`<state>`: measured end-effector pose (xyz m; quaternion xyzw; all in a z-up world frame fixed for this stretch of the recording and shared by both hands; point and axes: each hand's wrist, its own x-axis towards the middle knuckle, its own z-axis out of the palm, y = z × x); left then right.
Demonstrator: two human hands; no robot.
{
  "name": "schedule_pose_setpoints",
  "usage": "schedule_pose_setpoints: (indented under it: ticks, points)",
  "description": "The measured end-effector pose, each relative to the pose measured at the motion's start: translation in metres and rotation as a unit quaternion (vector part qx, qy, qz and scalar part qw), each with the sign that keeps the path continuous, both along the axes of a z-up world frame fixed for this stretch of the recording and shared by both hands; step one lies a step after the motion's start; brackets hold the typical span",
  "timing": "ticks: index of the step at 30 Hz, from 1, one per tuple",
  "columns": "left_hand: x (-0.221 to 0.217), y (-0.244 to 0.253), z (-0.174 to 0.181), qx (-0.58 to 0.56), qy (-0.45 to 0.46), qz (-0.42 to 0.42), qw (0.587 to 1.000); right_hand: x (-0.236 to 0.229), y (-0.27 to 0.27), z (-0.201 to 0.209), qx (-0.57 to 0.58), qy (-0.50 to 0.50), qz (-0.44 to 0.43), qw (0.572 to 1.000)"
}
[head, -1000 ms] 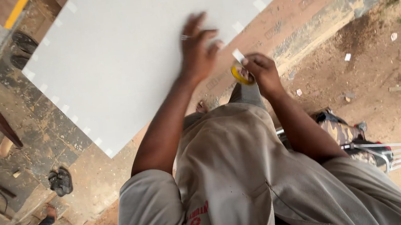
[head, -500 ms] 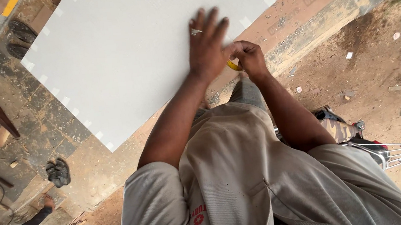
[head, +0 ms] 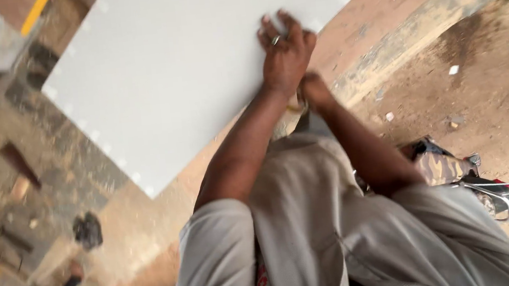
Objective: Applying adhesive tape to the edges of a white laminate or plywood board.
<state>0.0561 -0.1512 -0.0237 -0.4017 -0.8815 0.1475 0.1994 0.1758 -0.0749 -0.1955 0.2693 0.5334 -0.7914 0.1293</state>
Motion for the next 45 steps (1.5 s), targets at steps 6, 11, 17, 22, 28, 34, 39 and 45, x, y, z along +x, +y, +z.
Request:
schedule_pose_setpoints:
  ticks: [6,11,17,22,28,34,39,45]
  points:
    - [0.006,-0.074,0.057,0.316,-0.405,-0.072,0.855,0.047,-0.004,0.145,0.045,0.006,-0.061,0.997]
    - [-0.003,-0.108,0.048,0.339,-0.376,0.030,0.862,0.010,-0.020,0.200,0.076,0.028,-0.046,0.996]
    - [-0.003,-0.092,0.045,0.310,-0.346,0.132,0.876,0.003,-0.033,0.162,0.136,0.001,-0.042,0.990]
    - [-0.001,-0.100,0.019,0.337,-0.289,-0.007,0.896,-0.012,-0.042,0.133,0.164,-0.009,-0.080,0.983]
    - [0.011,-0.074,0.005,0.048,-0.153,-0.039,0.986,-0.013,-0.030,0.132,0.146,-0.016,-0.056,0.988]
    - [0.016,-0.052,-0.005,-0.118,-0.039,-0.011,0.992,-0.011,-0.027,0.116,-0.042,-0.005,-0.079,0.996]
    - [0.017,-0.061,0.002,-0.022,-0.055,-0.013,0.998,0.018,-0.061,0.092,0.006,-0.026,-0.076,0.997]
    - [0.004,-0.173,0.022,0.294,-0.372,-0.038,0.880,0.047,-0.063,0.169,0.056,0.020,-0.090,0.994]
